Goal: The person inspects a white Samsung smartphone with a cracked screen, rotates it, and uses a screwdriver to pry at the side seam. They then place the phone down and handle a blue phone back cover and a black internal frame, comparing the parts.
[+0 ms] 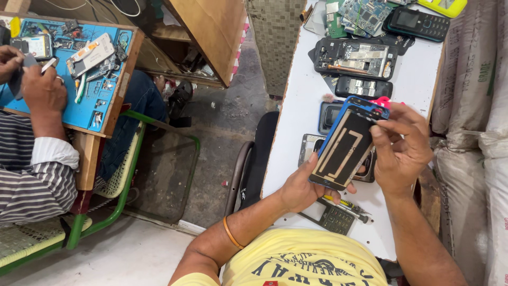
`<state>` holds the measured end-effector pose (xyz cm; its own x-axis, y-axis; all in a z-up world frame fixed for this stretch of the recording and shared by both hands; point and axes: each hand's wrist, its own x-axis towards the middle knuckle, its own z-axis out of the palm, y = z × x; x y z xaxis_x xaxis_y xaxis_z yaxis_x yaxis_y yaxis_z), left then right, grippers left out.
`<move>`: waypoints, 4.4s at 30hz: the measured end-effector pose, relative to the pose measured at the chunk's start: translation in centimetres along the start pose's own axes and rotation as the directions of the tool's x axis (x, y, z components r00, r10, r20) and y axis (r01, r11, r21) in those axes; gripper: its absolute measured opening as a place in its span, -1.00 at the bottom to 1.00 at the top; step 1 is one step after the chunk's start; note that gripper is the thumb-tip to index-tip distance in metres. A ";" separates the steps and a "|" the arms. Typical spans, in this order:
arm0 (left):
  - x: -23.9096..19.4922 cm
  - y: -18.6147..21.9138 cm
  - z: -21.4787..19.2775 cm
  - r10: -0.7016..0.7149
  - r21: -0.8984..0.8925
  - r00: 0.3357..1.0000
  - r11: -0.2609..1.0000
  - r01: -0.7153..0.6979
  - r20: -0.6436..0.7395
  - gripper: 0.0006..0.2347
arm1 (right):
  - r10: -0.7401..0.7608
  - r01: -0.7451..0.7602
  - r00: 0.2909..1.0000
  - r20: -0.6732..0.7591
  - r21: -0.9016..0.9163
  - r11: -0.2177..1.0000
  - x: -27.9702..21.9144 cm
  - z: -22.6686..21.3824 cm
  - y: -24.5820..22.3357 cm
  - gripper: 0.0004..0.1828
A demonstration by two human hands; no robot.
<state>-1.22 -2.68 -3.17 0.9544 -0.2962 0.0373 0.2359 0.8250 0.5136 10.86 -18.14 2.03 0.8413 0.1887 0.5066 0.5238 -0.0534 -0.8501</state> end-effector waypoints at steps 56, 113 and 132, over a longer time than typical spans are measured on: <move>-0.3 2.6 2.5 0.161 0.319 0.946 0.946 -0.067 -0.280 -0.56 | 0.249 -0.289 0.956 0.155 0.346 0.893 -1.1 0.6 1.5 -0.51; -0.2 5.6 2.7 0.446 0.948 0.889 -0.315 0.050 0.101 -0.20 | 0.357 -0.394 0.917 0.180 0.563 0.726 -1.0 0.6 1.9 -0.63; -0.6 5.7 3.3 0.497 0.995 0.862 -0.071 -0.074 0.100 -0.21 | 0.235 -0.351 0.935 0.266 0.593 0.725 -2.5 -0.1 2.6 -0.47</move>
<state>-1.05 0.65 2.55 0.9218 0.1065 0.3727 -0.2693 -0.5157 0.8134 10.10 -18.83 -1.48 0.8742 0.4249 0.2351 0.0051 0.4761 -0.8794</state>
